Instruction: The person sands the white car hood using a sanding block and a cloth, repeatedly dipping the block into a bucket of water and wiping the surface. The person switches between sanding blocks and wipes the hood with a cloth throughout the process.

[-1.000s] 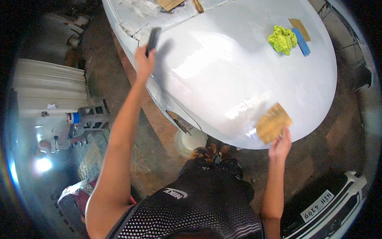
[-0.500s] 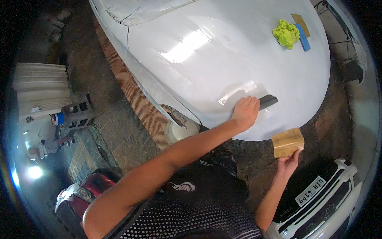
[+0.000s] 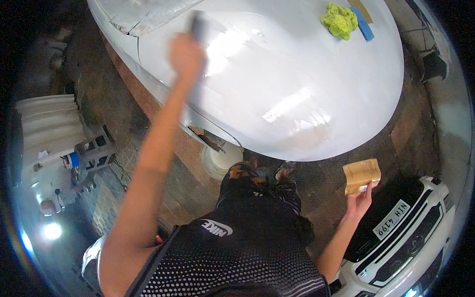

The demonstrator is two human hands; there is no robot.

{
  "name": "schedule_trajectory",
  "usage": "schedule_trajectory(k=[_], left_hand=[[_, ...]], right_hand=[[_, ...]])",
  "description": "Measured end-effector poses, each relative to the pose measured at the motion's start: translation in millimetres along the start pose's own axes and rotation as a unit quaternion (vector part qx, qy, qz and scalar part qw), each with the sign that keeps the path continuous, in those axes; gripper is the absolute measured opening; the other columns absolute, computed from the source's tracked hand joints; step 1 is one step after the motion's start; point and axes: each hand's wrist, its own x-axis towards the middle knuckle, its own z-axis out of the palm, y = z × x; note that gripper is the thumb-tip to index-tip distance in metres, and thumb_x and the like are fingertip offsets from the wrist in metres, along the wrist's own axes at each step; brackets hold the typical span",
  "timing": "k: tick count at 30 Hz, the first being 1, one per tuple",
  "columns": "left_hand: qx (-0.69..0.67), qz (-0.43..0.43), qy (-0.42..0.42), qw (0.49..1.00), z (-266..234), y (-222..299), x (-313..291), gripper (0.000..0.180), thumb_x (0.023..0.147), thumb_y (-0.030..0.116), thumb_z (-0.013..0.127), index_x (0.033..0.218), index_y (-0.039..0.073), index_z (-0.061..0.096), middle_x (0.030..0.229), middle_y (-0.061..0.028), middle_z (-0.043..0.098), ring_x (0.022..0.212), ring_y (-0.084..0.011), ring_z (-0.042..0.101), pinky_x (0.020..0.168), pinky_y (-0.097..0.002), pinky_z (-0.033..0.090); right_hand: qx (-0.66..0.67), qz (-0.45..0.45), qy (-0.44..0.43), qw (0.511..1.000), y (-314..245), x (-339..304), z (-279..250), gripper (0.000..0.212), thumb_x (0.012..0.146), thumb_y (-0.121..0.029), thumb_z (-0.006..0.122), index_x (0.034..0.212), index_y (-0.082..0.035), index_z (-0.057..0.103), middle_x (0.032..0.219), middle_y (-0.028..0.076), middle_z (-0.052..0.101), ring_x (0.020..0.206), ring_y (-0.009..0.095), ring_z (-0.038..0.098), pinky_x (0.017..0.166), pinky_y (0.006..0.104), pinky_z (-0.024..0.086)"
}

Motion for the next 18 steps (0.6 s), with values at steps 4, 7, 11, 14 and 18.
schedule_trajectory(k=[4,7,11,14,18], left_hand=[[-0.168,0.169,0.042,0.970,34,190,-140,0.034,0.085,0.010,0.059,0.117,0.002,0.064,0.091,-0.0107,0.061,0.086,-0.0260,0.060,0.074,-0.0417,0.050],[-0.239,0.205,-0.082,0.945,13,254,-174,0.034,0.084,0.012,0.060,0.116,0.002,0.064,0.092,-0.0119,0.059,0.088,-0.0271,0.059,0.074,-0.0420,0.050],[-0.185,0.047,-0.097,0.977,-2,188,-135,0.034,0.086,0.012,0.060,0.118,0.002,0.063,0.101,-0.0162,0.062,0.099,-0.0340,0.061,0.085,-0.0480,0.050],[-0.093,-0.004,0.043,0.995,-16,32,-61,0.032,0.091,0.015,0.060,0.118,-0.002,0.061,0.108,-0.0203,0.062,0.100,-0.0376,0.060,0.091,-0.0509,0.048],[0.084,-0.097,0.021,0.991,-59,-45,-15,0.036,0.090,0.015,0.063,0.121,-0.002,0.059,0.109,-0.0199,0.062,0.102,-0.0389,0.059,0.090,-0.0512,0.048]], right_hand=[[0.006,0.055,-0.080,0.995,13,34,49,0.047,0.107,-0.023,0.056,0.147,-0.001,0.049,0.148,0.014,0.055,0.134,0.030,0.055,0.113,0.0480,0.045],[0.017,0.046,-0.090,0.995,15,68,77,0.046,0.106,-0.022,0.056,0.147,-0.001,0.050,0.148,0.014,0.056,0.135,0.031,0.055,0.113,0.0488,0.045],[0.039,0.019,-0.052,0.998,-23,119,32,0.044,0.106,-0.023,0.058,0.144,-0.002,0.053,0.144,0.014,0.059,0.132,0.031,0.057,0.111,0.0485,0.046],[0.027,-0.008,0.011,1.000,-44,145,-32,0.043,0.105,-0.023,0.059,0.143,-0.003,0.056,0.141,0.014,0.062,0.127,0.030,0.061,0.106,0.0466,0.050],[0.024,0.004,0.069,0.997,-51,147,-69,0.043,0.106,-0.024,0.058,0.143,-0.003,0.055,0.141,0.014,0.062,0.127,0.031,0.061,0.107,0.0474,0.050]])
